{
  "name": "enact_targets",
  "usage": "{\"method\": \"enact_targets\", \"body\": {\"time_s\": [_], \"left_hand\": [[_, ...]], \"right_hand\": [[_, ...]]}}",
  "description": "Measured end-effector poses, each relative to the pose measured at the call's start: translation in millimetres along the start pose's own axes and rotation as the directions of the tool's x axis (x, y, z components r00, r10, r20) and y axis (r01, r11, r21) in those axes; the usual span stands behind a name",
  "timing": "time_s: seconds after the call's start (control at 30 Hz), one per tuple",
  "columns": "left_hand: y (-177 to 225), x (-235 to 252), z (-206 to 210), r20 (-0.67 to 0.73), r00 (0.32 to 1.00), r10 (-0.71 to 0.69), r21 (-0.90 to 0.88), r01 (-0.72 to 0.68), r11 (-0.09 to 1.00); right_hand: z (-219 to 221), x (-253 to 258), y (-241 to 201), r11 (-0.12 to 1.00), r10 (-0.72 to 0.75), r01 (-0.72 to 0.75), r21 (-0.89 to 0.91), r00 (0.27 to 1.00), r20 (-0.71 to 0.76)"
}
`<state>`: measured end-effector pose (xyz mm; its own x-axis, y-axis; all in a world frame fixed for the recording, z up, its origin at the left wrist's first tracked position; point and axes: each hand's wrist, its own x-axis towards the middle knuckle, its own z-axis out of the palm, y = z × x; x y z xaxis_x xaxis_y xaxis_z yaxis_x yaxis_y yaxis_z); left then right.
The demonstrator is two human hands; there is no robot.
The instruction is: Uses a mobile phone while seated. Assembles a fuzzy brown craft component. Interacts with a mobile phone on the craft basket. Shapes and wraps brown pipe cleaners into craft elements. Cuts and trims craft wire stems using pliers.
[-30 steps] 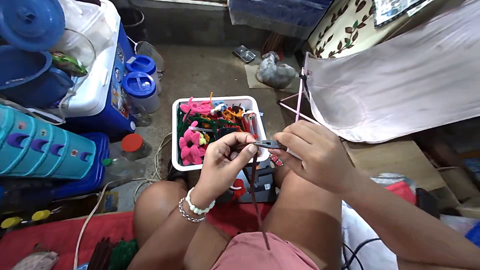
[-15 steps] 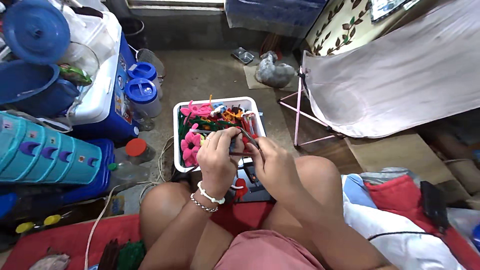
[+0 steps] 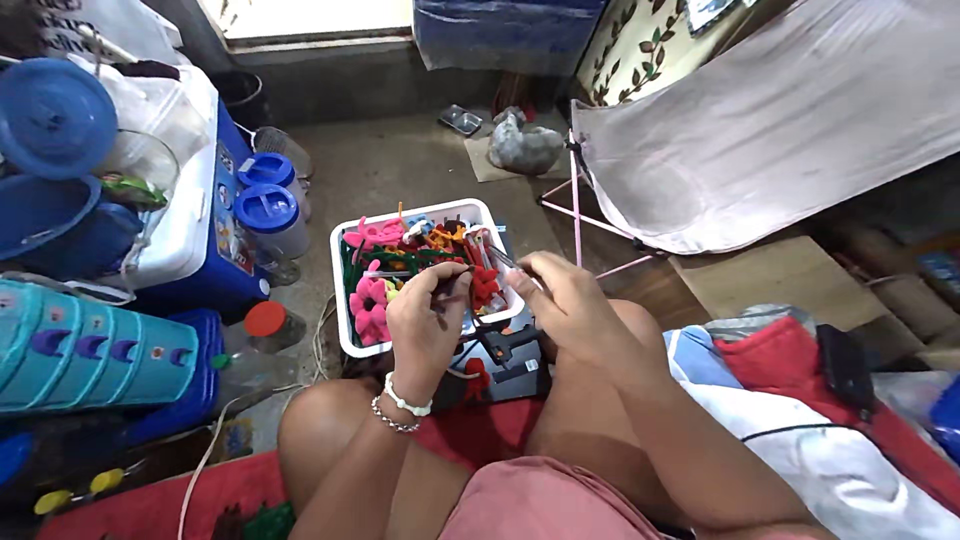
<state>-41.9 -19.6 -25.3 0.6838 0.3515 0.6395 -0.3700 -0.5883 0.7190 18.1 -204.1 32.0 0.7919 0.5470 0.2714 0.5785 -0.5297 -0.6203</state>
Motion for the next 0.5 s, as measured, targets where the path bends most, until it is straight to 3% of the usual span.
{"method": "enact_targets", "body": {"time_s": [0.07, 0.2, 0.3, 0.5], "left_hand": [[3.2, 1.0, -1.8, 0.036, 0.993, -0.111, -0.184, 0.115, 0.976], [9.1, 5.2, -9.6, 0.13, 0.951, -0.281, -0.379, 0.309, 0.872], [10.7, 5.5, -11.9, 0.142, 0.947, -0.287, -0.445, 0.32, 0.836], [14.8, 4.7, -12.3, 0.138, 0.966, -0.217, -0.428, 0.255, 0.867]], "right_hand": [[-2.5, -0.2, 5.8, 0.993, -0.097, 0.092, -0.067, 0.993, -0.073], [-5.2, 1.8, 13.8, 0.947, -0.272, 0.24, -0.213, 0.953, -0.135], [-2.0, 0.7, 12.3, 0.928, -0.305, 0.262, -0.264, 0.942, -0.14], [3.7, 4.4, 9.8, 0.902, -0.384, 0.332, -0.275, 0.909, -0.163]]}}
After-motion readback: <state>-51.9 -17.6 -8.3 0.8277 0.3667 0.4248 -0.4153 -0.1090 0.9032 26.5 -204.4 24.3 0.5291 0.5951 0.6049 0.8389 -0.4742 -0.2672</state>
